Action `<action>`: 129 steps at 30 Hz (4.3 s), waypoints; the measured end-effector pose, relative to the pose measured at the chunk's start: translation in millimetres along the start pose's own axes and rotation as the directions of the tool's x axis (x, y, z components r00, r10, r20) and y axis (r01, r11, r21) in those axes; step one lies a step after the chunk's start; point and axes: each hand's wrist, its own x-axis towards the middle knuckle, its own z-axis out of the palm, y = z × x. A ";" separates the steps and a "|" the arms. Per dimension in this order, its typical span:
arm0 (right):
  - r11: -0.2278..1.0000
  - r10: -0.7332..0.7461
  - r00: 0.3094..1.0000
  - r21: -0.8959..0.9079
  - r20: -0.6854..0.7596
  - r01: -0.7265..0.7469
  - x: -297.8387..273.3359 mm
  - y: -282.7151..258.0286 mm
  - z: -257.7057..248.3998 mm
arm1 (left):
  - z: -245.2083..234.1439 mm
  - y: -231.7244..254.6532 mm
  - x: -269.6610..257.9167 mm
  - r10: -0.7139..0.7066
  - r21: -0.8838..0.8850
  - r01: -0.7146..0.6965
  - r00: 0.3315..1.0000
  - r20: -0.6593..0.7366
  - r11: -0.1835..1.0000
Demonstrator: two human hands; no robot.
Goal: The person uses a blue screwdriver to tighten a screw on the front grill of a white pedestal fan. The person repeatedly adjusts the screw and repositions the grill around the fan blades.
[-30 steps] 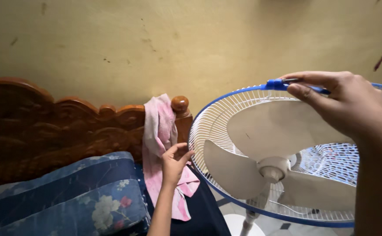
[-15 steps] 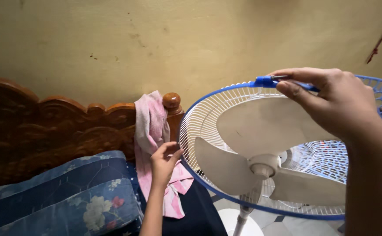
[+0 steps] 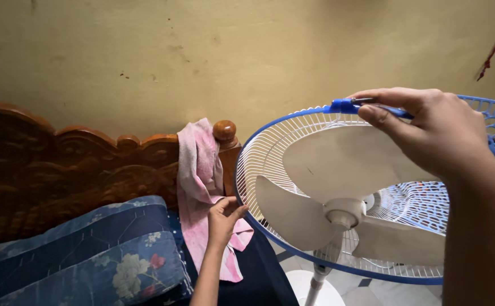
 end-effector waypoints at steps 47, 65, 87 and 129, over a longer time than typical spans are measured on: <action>0.939 -0.132 0.991 0.323 0.022 0.118 1.9 26.0 -5.7 | 118.3 -84.9 -112.8 -0.335 -0.155 0.366 0.923 0.190 0.918; 0.929 -0.180 0.983 0.324 -0.031 0.180 3.6 35.6 -1.1 | 117.2 -75.1 -109.2 -0.422 -0.132 0.440 0.895 0.145 0.888; 0.981 -0.050 0.998 0.184 -0.028 0.054 -5.8 21.3 -9.6 | 49.2 90.7 -19.8 0.272 0.122 -0.255 0.949 -0.158 0.959; 0.735 0.130 0.898 0.649 -0.420 0.197 -69.4 100.1 12.0 | 170.6 270.3 43.9 0.779 0.277 -0.856 0.514 0.359 0.437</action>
